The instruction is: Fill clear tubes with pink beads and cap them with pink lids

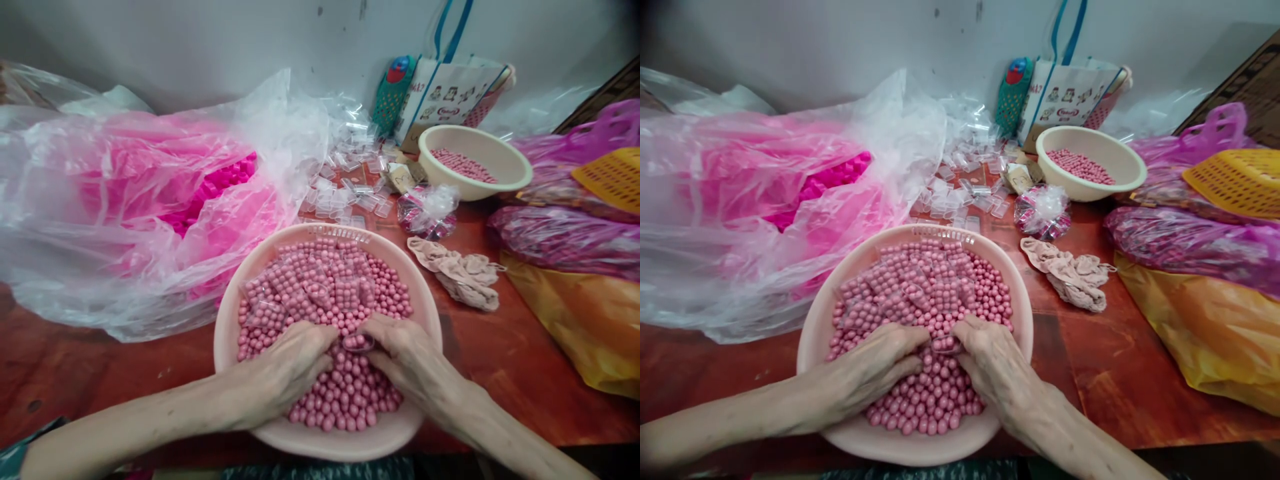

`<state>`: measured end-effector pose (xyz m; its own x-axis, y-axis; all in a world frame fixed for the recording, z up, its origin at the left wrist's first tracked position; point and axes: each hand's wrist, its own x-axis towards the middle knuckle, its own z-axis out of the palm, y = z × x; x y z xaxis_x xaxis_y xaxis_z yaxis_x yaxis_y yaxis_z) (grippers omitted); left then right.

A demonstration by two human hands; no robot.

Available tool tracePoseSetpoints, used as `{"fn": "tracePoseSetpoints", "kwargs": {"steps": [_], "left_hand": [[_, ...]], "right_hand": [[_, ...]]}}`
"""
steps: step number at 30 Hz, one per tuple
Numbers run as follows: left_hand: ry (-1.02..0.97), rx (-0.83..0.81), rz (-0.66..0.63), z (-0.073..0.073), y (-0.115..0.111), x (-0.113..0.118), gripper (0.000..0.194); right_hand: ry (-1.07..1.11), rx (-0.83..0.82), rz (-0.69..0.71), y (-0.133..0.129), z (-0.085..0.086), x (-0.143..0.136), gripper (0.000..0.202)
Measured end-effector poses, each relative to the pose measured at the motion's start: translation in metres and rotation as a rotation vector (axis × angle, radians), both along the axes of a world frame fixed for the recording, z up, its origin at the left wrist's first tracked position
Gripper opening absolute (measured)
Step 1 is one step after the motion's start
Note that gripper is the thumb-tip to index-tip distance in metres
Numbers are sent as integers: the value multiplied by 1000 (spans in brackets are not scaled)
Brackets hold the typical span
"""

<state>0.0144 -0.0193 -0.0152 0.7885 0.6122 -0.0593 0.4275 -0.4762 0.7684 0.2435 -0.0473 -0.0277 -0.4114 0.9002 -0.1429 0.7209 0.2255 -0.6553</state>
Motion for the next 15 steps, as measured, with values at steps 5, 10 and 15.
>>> {"fn": "tracePoseSetpoints", "kwargs": {"steps": [5, 10, 15], "left_hand": [[73, -251, 179, 7, 1, 8, 14], [24, -516, 198, 24, 7, 17, 13], [48, -525, 245, 21, 5, 11, 13]], "right_hand": [[197, -81, -95, 1, 13, 1, 5], [285, -99, -140, -1, 19, 1, 5], [323, -74, -145, -2, 23, 2, 5]]}}
